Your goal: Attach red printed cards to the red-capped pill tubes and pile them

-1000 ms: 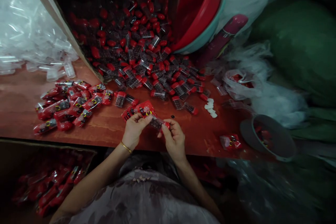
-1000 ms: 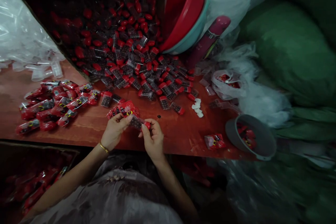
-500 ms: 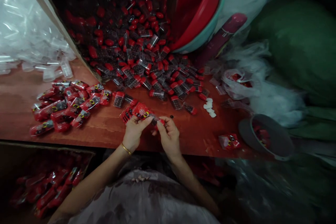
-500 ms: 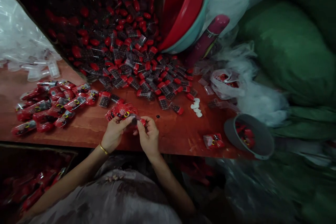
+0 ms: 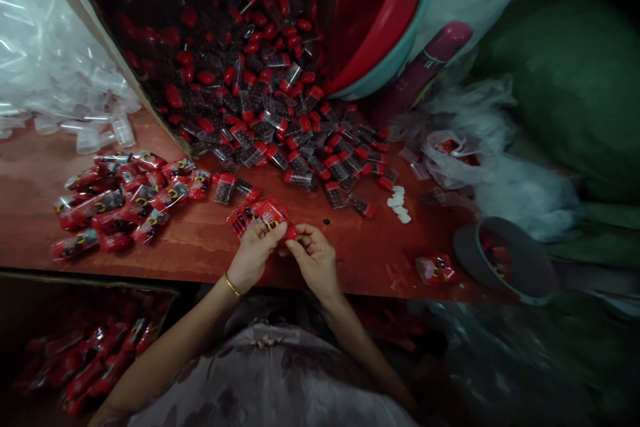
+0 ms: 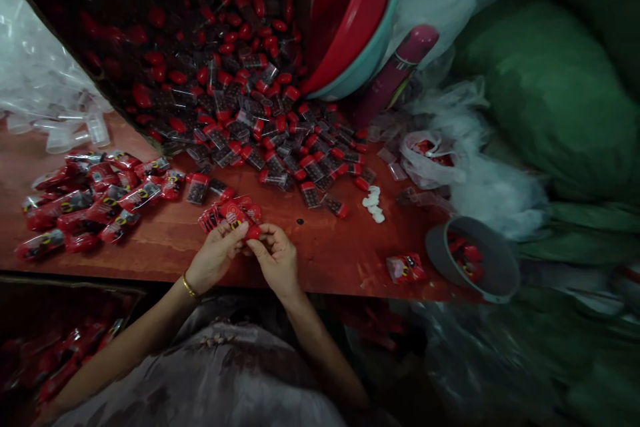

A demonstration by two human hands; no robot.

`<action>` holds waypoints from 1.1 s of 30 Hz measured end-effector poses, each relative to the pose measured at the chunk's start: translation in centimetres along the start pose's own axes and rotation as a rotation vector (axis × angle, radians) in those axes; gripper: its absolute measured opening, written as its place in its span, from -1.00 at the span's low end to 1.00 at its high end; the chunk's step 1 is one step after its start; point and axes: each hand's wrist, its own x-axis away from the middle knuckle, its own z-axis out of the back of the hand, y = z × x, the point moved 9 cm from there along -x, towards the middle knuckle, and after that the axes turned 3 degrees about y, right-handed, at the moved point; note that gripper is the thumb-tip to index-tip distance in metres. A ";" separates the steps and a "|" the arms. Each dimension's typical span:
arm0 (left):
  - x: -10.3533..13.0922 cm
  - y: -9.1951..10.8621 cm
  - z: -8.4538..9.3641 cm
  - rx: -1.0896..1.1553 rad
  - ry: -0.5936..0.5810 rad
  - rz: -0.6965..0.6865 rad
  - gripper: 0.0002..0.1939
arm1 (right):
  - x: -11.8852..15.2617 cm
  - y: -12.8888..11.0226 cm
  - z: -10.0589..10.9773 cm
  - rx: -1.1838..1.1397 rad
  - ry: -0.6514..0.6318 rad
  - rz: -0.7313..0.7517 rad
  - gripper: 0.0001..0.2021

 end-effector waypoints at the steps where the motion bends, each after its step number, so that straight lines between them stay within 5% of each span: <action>1: 0.1 -0.3 0.0 -0.002 -0.005 0.010 -0.66 | 0.0 0.1 0.2 0.014 0.025 0.012 -0.80; 5: 0.5 -1.6 0.2 -0.015 -0.032 0.064 -0.68 | 0.0 -0.4 1.0 0.175 0.100 0.130 -0.75; 10: 0.6 -2.0 1.0 -0.011 -0.037 0.104 -0.70 | 0.3 -1.2 0.3 0.431 0.031 0.272 -0.74; 17: 1.4 -1.5 1.9 0.039 -0.076 0.179 -0.69 | 0.1 -1.3 -0.9 0.448 0.085 0.360 -0.74; 25: 2.8 0.0 6.3 0.144 -0.012 0.136 -0.73 | 0.0 0.6 -5.6 0.461 -0.064 0.296 -0.74; 33: 3.7 0.7 10.7 0.133 0.163 0.132 -0.76 | 0.3 -0.3 -10.8 0.682 -0.323 0.453 -0.73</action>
